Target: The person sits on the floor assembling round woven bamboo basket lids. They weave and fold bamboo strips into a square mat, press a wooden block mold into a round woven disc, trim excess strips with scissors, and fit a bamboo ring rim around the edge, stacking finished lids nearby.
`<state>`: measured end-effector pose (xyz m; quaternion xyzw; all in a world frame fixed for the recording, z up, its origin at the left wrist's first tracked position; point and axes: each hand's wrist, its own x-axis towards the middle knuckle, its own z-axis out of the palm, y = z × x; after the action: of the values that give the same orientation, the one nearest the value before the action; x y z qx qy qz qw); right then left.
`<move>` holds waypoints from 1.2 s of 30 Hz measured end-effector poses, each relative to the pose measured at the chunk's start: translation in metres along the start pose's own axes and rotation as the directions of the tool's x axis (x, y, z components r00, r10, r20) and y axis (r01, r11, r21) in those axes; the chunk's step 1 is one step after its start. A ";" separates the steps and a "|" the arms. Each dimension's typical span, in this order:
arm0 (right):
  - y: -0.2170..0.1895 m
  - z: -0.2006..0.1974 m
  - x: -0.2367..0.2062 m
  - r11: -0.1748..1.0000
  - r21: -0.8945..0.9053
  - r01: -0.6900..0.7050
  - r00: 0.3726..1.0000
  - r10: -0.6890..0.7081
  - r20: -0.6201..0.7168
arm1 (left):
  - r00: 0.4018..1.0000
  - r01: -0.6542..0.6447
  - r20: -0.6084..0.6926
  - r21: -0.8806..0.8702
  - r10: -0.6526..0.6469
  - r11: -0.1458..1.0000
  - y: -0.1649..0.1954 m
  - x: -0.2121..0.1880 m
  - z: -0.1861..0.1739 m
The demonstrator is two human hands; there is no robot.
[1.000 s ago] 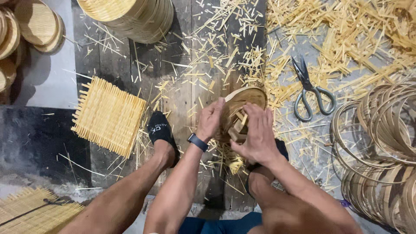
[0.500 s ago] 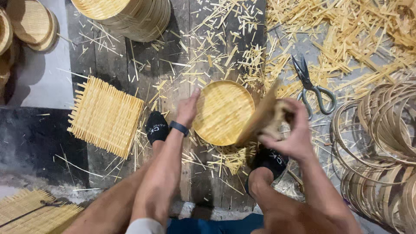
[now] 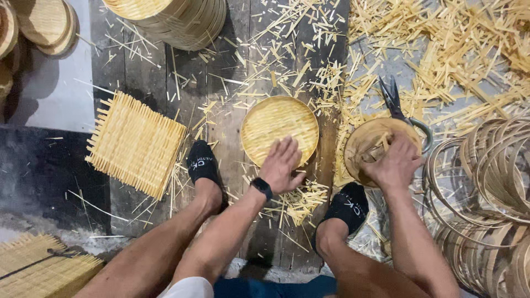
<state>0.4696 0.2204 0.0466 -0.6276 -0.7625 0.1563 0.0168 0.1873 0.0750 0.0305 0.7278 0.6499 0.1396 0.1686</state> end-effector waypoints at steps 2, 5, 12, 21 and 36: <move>0.003 0.010 0.000 0.999 -0.018 -0.036 0.999 0.037 0.038 | 1.000 -0.009 0.016 0.009 0.009 1.000 0.006 -0.017 0.006; 0.007 0.015 0.001 1.000 -0.006 -0.010 1.000 0.010 0.006 | 0.995 -0.099 0.043 0.117 0.095 0.988 -0.010 -0.034 0.008; 0.002 0.014 0.007 0.999 -0.044 0.004 1.000 -0.003 0.015 | 0.979 -0.197 0.100 0.204 0.179 0.959 -0.093 0.022 -0.085; -0.002 0.020 0.012 0.998 -0.068 0.002 1.000 -0.002 0.002 | 0.763 0.143 -0.614 0.465 0.202 0.874 -0.231 0.118 -0.283; -0.016 0.016 0.026 0.996 -0.079 -0.031 0.999 0.034 0.040 | 0.826 0.378 -0.541 0.319 -0.161 0.869 -0.283 0.142 -0.286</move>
<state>0.4457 0.2391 0.0309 -0.6368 -0.7579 0.1394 -0.0263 -0.1713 0.2621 0.1659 0.5840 0.7836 0.1561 -0.1435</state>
